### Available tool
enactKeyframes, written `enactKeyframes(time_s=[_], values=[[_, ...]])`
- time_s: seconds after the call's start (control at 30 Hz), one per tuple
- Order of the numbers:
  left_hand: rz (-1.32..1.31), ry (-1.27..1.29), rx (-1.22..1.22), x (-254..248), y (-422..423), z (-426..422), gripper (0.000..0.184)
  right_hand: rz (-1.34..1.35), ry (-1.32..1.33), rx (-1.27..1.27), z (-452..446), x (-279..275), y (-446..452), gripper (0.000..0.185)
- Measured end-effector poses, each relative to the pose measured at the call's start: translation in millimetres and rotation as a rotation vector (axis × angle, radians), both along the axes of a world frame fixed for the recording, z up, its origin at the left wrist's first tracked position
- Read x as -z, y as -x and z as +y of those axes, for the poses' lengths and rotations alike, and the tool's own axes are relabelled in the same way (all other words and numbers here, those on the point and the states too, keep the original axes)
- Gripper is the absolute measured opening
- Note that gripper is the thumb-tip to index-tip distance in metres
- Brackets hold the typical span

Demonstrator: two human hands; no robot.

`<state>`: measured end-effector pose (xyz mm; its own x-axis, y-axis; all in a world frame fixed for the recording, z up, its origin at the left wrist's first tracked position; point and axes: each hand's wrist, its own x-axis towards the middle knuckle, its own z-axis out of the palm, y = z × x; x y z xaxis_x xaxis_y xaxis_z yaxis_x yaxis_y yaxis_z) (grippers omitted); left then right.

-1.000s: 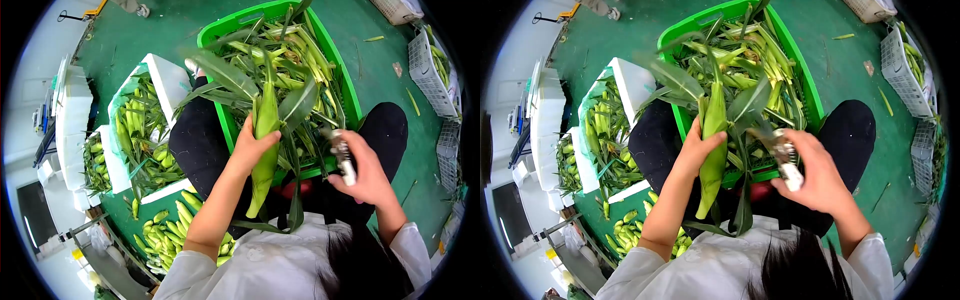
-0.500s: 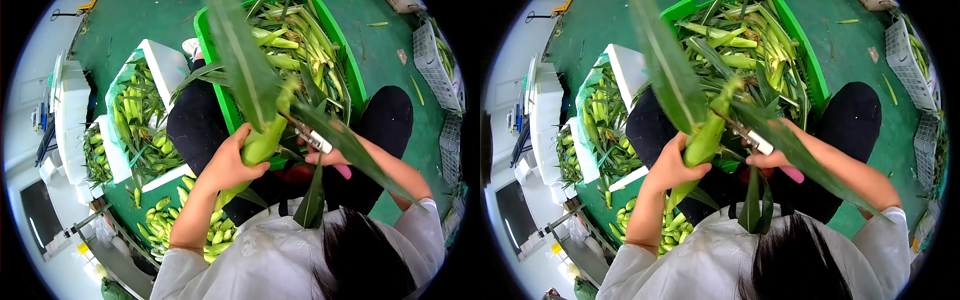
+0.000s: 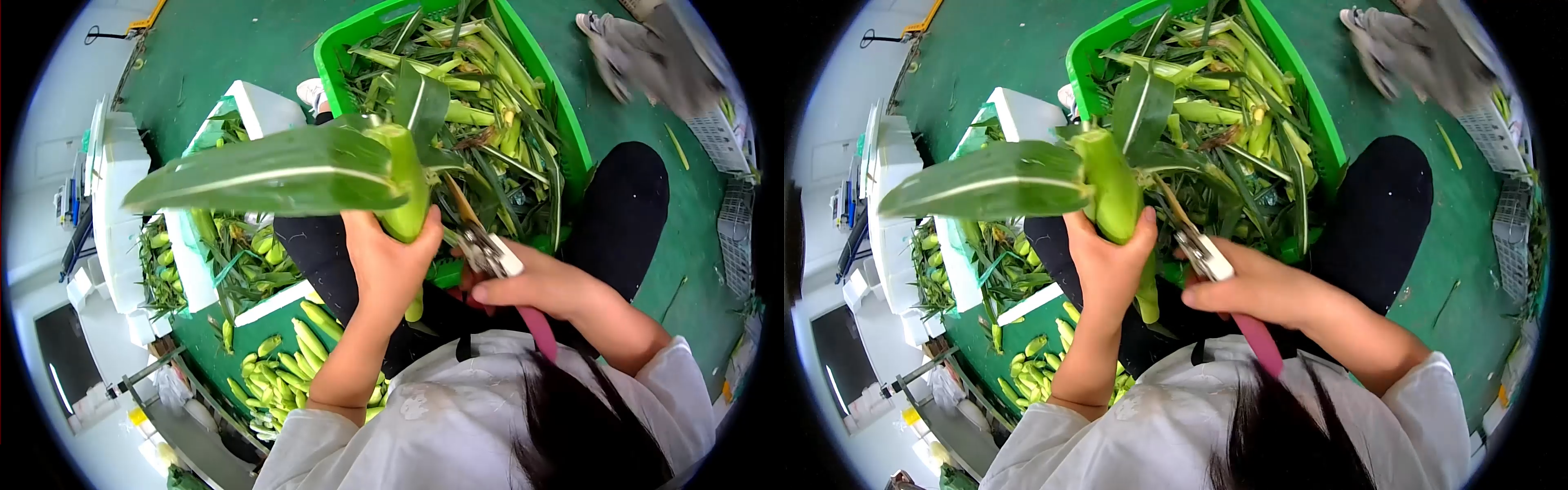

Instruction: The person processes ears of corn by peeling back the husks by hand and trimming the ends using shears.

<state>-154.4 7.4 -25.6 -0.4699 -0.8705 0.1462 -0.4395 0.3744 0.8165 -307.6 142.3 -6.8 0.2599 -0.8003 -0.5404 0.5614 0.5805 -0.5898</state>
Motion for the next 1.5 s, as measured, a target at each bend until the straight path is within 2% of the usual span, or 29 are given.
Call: enactKeyframes(time_s=[0.03,0.07,0.1,0.13,0.2,0.23,0.27,0.33,0.4,0.53,0.6,0.67,0.77,0.8,0.87,0.9,0.93,0.97,1.0,1.03,1.07,1.13,1.17,1.23,1.27,1.37,1.4,1.47,1.5], values=[[0.001,0.003,0.025,1.1,-1.2,6.1,0.062,0.108,0.127,0.098,-7.0,5.6,-6.2,0.051],[-0.004,0.006,0.045,1.6,-3.2,11.5,0.059,0.194,0.11,0.078,-16.1,0.2,-1.5,0.04],[0.032,-0.107,-0.015,-2.5,-2.0,13.7,0.053,0.196,0.07,0.128,-16.8,6.9,-5.1,0.035],[0.105,-0.239,-0.066,5.0,-7.3,8.6,0.057,0.201,0.036,0.179,-18.4,13.6,-8.6,0.03],[0.4,-0.606,-0.158,7.6,-8.9,-4.0,0.064,0.164,-0.023,0.243,-10.3,2.8,-13.3,0.029],[0.524,-0.634,-0.234,11.1,-8.8,-10.6,0.055,0.127,-0.035,0.186,-2.9,-8.6,-12.1,0.031],[0.625,-0.575,-0.275,16.2,-9.1,-17.1,0.049,0.094,-0.046,0.133,6.4,-16.1,-10.6,0.033],[0.733,-0.399,-0.37,13.7,-4.2,-26.0,0.045,-0.011,0.09,0.091,30.7,-6.9,-20.8,0.054],[0.84,-0.341,-0.421,7.5,0.1,-32.5,0.053,0.069,-0.002,-0.027,41.7,0.1,-24.4,0.065],[0.924,-0.345,-0.394,0.3,10.4,-17.3,0.049,-0.019,-0.153,0.163,25.8,17.9,-38.1,0.071],[0.865,-0.323,-0.446,12.7,10.4,-4.8,0.046,0.183,-0.04,0.274,0.9,23.4,-36.6,0.073],[0.925,-0.442,-0.391,13.8,7.0,1.0,0.048,0.35,0.041,0.418,-17.6,58.2,-39.6,0.076],[0.975,-0.562,-0.451,13.0,4.0,-5.9,0.049,0.809,0.188,0.366,-26.3,80.1,-42.2,0.071],[0.995,-0.62,-0.466,12.9,1.0,-10.6,0.046,0.86,0.211,0.36,-22.8,79.8,-40.1,0.067],[1.041,-0.732,-0.503,11.8,-6.9,-21.4,0.042,0.785,0.198,0.267,-9.5,65.1,-32.0,0.061],[1.027,-0.825,-0.53,6.1,-9.1,-27.8,0.036,0.619,0.127,0.137,-1.5,48.4,-23.9,0.053],[0.946,-1.019,-0.521,20.6,-29.0,-46.3,0.038,0.402,0.208,0.064,13.5,47.2,-20.1,0.048],[0.977,-1.158,-0.498,9.4,-22.9,-43.2,0.039,0.069,0.177,-0.079,19.2,25.9,-11.1,0.046],[1.006,-1.294,-0.475,-0.4,-13.2,-36.9,0.039,-0.092,0.083,-0.222,14.9,-7.6,-4.3,0.051],[1.095,-1.455,-0.309,8.7,-16.1,-31.0,0.041,-0.353,0.18,-0.192,26.0,6.2,-15.4,0.057],[1.173,-1.606,-0.125,19.4,-18.6,-26.4,0.042,-0.4,0.174,-0.296,25.0,1.5,-9.7,0.066],[1.639,-1.706,0.259,19.4,-18.9,-21.8,0.049,-0.588,0.113,-0.348,27.0,2.0,-9.2,0.065],[1.729,-1.555,0.512,36.0,-29.2,-20.9,0.054,-0.718,0.125,-0.232,38.8,16.9,-6.6,0.067],[1.375,-1.123,0.096,15.9,-51.9,-2.2,0.073,-0.872,0.289,-0.041,29.2,29.8,2.8,0.072],[1.43,-1.183,0.302,21.6,-58.5,-0.1,0.082,-0.617,0.182,0.045,16.6,9.6,9.1,0.071],[1.258,-1.479,0.181,16.0,-60.7,10.1,0.088,-0.188,0.368,0.302,-40.0,-12.9,13.3,0.082],[1.166,-1.519,0.264,23.7,-60.1,14.3,0.086,-0.254,0.351,0.341,-52.9,12.0,29.6,0.073],[1.117,-1.652,0.269,41.5,-62.4,29.3,0.082,-0.068,0.103,0.549,-92.0,31.3,49.2,0.041],[1.007,-1.572,0.172,40.1,-63.2,33.0,0.081,-0.052,0.046,0.446,-97.4,79.1,74.9,0.037]])
